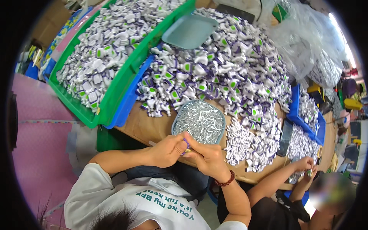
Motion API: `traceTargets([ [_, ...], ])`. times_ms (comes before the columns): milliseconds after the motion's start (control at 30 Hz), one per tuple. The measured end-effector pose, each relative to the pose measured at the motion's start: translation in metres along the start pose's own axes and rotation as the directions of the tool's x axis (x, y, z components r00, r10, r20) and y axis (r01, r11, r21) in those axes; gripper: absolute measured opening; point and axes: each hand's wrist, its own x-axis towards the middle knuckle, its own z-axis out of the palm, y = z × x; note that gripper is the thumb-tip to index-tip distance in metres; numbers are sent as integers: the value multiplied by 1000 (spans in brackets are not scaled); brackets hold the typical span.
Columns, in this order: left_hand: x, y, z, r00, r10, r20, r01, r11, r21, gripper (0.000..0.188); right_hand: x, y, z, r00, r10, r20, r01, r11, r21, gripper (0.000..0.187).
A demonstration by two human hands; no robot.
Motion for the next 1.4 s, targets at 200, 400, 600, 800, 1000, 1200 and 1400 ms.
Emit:
traceTargets([
  [200, -7, -17, 7, 967, -256, 5, 238, 891, -386, 33, 4, 1, 3, 989, 139, 57, -141, 990, 31, 49],
  [400, 24, 28, -44, 884, -467, -10, 143, 293, -945, 31, 4, -14, -15, 952, 306, -1, -288, 896, 338, 37],
  [600, 45, 90, -83, 927, -178, -330, -175, 572, -801, 36, -6, -6, -26, 940, 339, -39, -298, 871, 391, 30],
  [800, 49, 22, -79, 867, -77, -493, -74, 957, -280, 26, -9, 11, -34, 943, 281, -177, -299, 951, -84, 26],
  [1000, 56, -6, -90, 823, 352, -447, -27, 809, 587, 16, -5, 23, -10, 992, 12, -124, -77, 837, -541, 18],
  [1200, 74, -26, -84, 776, 585, -236, -136, 521, 843, 19, 1, 39, -3, 995, 4, -102, -66, 788, -612, 15],
  [1400, 99, -28, -63, 846, 530, -64, -89, 260, 962, 17, 2, 43, -3, 993, 30, -112, -91, 804, -588, 13],
])
